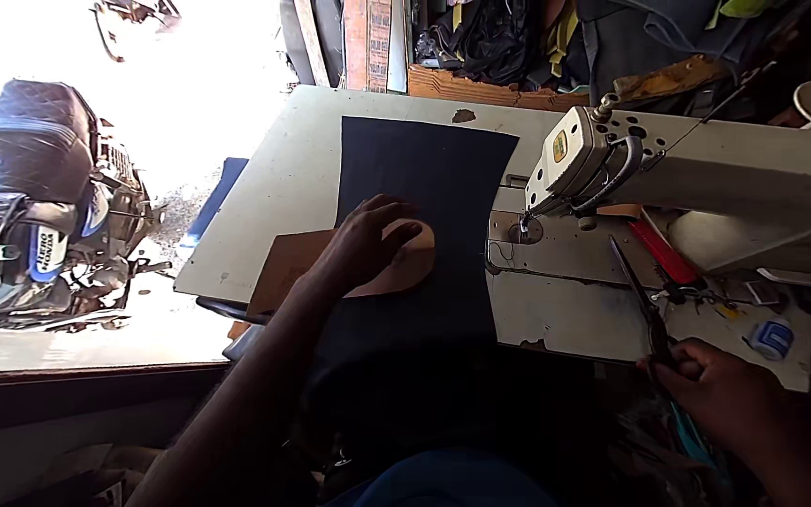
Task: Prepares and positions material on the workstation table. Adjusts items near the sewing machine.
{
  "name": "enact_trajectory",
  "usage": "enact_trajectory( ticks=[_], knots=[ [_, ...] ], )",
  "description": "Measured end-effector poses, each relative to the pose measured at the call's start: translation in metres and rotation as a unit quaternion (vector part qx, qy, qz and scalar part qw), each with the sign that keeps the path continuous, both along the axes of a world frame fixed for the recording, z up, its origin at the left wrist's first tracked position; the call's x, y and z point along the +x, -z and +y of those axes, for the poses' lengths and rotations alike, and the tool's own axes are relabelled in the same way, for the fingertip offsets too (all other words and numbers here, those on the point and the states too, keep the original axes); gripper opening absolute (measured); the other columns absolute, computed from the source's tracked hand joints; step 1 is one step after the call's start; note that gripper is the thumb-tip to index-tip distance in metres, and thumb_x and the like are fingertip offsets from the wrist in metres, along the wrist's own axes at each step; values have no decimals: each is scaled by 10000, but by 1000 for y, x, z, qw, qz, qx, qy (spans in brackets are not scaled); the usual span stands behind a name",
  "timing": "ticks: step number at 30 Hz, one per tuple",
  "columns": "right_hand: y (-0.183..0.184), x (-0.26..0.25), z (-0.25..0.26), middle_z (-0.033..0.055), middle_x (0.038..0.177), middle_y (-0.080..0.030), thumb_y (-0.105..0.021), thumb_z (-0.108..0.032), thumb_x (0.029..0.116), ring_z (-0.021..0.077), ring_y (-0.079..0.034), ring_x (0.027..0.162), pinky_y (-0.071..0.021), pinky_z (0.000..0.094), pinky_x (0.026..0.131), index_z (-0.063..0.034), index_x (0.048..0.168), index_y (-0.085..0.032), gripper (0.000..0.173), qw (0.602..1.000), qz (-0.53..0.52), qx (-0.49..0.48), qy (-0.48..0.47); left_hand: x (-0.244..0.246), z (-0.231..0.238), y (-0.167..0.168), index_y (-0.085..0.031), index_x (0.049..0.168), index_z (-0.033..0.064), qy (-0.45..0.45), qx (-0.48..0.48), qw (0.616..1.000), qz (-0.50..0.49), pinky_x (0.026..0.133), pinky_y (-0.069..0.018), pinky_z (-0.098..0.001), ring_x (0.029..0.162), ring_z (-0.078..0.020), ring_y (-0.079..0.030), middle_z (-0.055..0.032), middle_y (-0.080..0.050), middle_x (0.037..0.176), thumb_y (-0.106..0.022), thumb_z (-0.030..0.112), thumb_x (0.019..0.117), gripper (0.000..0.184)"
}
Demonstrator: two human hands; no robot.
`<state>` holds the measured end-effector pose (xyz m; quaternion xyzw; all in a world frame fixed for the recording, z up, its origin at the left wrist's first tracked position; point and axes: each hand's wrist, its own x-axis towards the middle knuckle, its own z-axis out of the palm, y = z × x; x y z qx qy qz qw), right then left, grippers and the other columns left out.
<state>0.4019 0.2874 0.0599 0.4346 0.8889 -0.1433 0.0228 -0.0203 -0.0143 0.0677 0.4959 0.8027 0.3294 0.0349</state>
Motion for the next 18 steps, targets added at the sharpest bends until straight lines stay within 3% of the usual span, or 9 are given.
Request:
enact_trajectory(
  ticks=[3,6,8,11,13,14,15,18],
  knots=[
    [-19,-23,1,49,803,-730,-865,-387,834,269,-705,755,-569,597,721,-155,1035,-742,330,998,-63,1,-15,-16,1,56,-573,1452,204,-96,-85,990,55,1077,-445,-579,1351,-302,-510,-53,-574,1439,-547,520,1027,530],
    [-32,-63,-25,117,904,-735,-785,-388,911,333,-719,811,-570,629,712,-106,1083,-744,333,993,23,84,-74,-8,-3,66,-557,1461,227,-140,-97,982,87,1058,-457,-566,1321,-321,-514,-63,-584,1390,-521,570,1014,565],
    [-29,-104,-53,126,1130,-728,-684,-443,977,318,-717,1017,-584,591,858,-107,1263,-698,441,987,87,48,-129,1,-8,66,-569,1454,221,-152,-105,978,97,1038,-463,-566,1288,-331,-527,-80,-592,1359,-523,592,1002,586],
    [-10,-172,-90,109,1502,-556,-504,-618,1015,249,-550,1374,-463,511,1135,-110,1545,-468,735,970,112,-82,-198,14,-19,61,-569,1442,223,-166,-111,975,96,1002,-464,-575,1237,-336,-546,-85,-604,1308,-548,618,981,607],
    [12,-216,-98,125,1642,-385,-328,-709,1021,268,-325,1540,-251,538,1261,-67,1618,-317,877,960,103,-121,-231,24,-30,59,-562,1441,212,-167,-114,974,99,947,-469,-578,1169,-338,-564,-90,-614,1243,-551,610,985,605],
    [25,-238,-96,146,1660,-347,-280,-712,1025,295,-263,1564,-179,570,1269,-38,1616,-301,896,957,112,-108,-244,27,-35,60,-579,1422,210,-166,-116,974,103,928,-470,-576,1141,-335,-572,-90,-620,1219,-555,594,989,579],
    [38,-259,-90,154,1659,-346,-267,-700,1033,308,-244,1570,-148,592,1270,-25,1609,-311,888,955,133,-85,-250,31,-40,61,-615,1376,216,-167,-116,973,107,923,-471,-569,1126,-327,-577,-79,-630,1197,-569,572,989,528],
    [50,-302,-66,148,1612,-430,-356,-598,1064,282,-330,1538,-232,517,1266,-37,1559,-421,751,936,235,-78,-251,41,-53,61,-698,1172,223,-171,-119,973,101,916,-466,-559,1099,-303,-582,-40,-645,1125,-669,444,956,311]
  ],
)
